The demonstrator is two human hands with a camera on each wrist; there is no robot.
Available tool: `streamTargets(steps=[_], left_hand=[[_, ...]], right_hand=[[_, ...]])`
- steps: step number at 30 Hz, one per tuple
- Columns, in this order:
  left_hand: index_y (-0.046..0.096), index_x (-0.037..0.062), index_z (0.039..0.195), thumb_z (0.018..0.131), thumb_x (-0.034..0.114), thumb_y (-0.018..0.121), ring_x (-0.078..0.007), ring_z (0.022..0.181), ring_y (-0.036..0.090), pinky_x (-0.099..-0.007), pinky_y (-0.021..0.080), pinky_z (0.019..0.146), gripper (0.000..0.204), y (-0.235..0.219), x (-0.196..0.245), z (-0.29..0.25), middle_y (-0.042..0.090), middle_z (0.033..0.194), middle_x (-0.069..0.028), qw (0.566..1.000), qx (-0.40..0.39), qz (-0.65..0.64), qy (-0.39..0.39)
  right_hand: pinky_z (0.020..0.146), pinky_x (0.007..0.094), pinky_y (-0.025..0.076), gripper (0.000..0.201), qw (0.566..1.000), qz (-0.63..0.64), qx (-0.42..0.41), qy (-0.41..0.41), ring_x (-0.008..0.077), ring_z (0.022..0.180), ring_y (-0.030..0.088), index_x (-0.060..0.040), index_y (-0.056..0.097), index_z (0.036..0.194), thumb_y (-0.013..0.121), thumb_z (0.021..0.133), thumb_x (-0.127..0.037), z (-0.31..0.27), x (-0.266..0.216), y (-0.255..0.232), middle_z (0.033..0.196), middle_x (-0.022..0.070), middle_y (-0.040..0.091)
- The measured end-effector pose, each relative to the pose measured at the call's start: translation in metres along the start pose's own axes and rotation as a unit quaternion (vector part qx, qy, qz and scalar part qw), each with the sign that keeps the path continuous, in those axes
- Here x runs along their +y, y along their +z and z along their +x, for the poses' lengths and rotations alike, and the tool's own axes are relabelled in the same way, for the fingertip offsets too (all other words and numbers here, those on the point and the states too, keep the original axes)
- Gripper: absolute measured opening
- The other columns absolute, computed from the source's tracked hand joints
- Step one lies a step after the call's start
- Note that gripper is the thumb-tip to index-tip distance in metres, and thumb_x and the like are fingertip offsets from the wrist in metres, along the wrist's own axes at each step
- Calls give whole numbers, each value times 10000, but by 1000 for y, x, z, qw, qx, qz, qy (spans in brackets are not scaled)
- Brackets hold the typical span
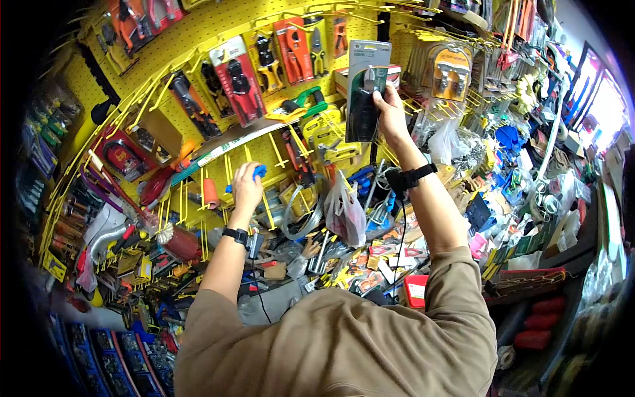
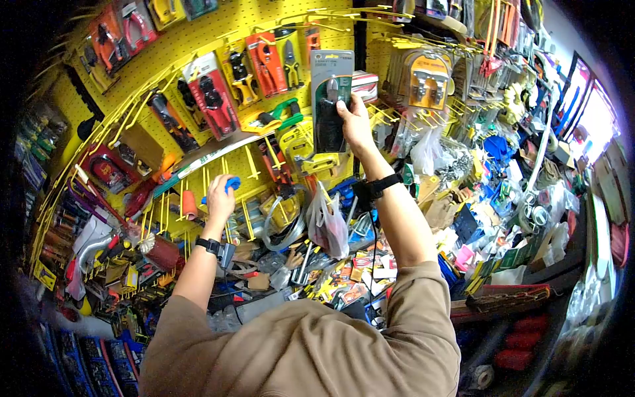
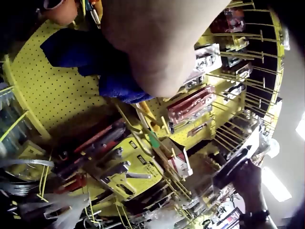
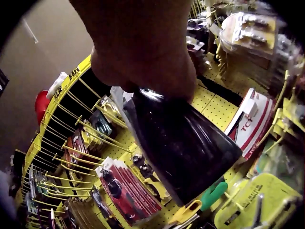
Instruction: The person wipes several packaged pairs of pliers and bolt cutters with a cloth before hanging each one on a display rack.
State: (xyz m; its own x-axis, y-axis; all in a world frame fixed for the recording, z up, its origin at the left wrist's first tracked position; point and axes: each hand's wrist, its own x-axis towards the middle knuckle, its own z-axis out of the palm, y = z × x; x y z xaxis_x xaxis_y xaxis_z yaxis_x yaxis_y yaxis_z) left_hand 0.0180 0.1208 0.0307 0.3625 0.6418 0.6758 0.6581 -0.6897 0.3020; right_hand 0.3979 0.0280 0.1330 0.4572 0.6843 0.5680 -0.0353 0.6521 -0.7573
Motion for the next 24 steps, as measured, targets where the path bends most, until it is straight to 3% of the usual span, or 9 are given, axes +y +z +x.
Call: streamTargets(steps=[4, 8, 12, 14, 17, 19, 24], left_hand=[[658, 100, 1012, 814, 147, 627, -324, 1009, 575, -438, 461, 863, 205, 10, 5, 1, 634, 1030, -108, 996, -14, 90, -26], [643, 71, 954, 837, 242, 618, -335, 949, 557, -447, 456, 840, 209, 17, 21, 5, 595, 962, -122, 986, -4, 163, -39], [635, 47, 942, 855, 269, 641, -342, 966, 546, -453, 450, 854, 239, 26, 19, 3, 588, 991, -131, 980, 1, 188, -62], [633, 38, 1019, 869, 275, 650, -345, 1050, 535, -454, 440, 900, 281, 26, 15, 1, 583, 1085, -141, 971, -25, 229, -63], [616, 37, 1121, 866, 255, 661, -338, 1157, 508, -452, 421, 959, 339, 31, 15, -2, 564, 1212, -138, 957, -4, 280, -78], [598, 43, 1187, 857, 219, 668, -319, 1225, 483, -450, 401, 1001, 380, 26, 20, -1, 536, 1302, -120, 953, -53, 275, -119], [613, 45, 1117, 844, 214, 695, -299, 1221, 485, -433, 402, 1002, 332, 34, 9, -6, 547, 1288, -105, 970, -22, 222, -98]], right_hand=[[947, 303, 448, 362, 997, -70, 10, 11, 166, 1041, 591, 16, 537, 1286, 629, 951, -89, 6, -15, -28, 1161, 93, 643], [895, 277, 477, 316, 997, -71, -20, 31, 124, 974, 614, 16, 594, 1232, 654, 941, -94, 11, -32, -53, 1087, 60, 682], [892, 277, 481, 331, 997, -44, -36, 55, 115, 984, 613, 1, 597, 1252, 655, 936, -76, 19, -41, -69, 1111, 41, 678], [889, 277, 481, 329, 997, -52, -38, 48, 114, 982, 612, 2, 601, 1248, 657, 932, -70, 25, -46, -72, 1108, 39, 679], [887, 280, 480, 330, 993, -107, -38, 20, 113, 975, 611, 5, 617, 1231, 676, 916, -73, 40, -59, -71, 1078, 42, 682], [896, 285, 480, 350, 996, -82, -25, 7, 122, 981, 617, 14, 605, 1237, 688, 910, -83, 52, -67, -67, 1085, 54, 684], [906, 278, 483, 354, 997, -28, -65, -43, 125, 991, 624, 26, 575, 1240, 683, 927, -100, 77, -123, -41, 1106, 67, 680]])
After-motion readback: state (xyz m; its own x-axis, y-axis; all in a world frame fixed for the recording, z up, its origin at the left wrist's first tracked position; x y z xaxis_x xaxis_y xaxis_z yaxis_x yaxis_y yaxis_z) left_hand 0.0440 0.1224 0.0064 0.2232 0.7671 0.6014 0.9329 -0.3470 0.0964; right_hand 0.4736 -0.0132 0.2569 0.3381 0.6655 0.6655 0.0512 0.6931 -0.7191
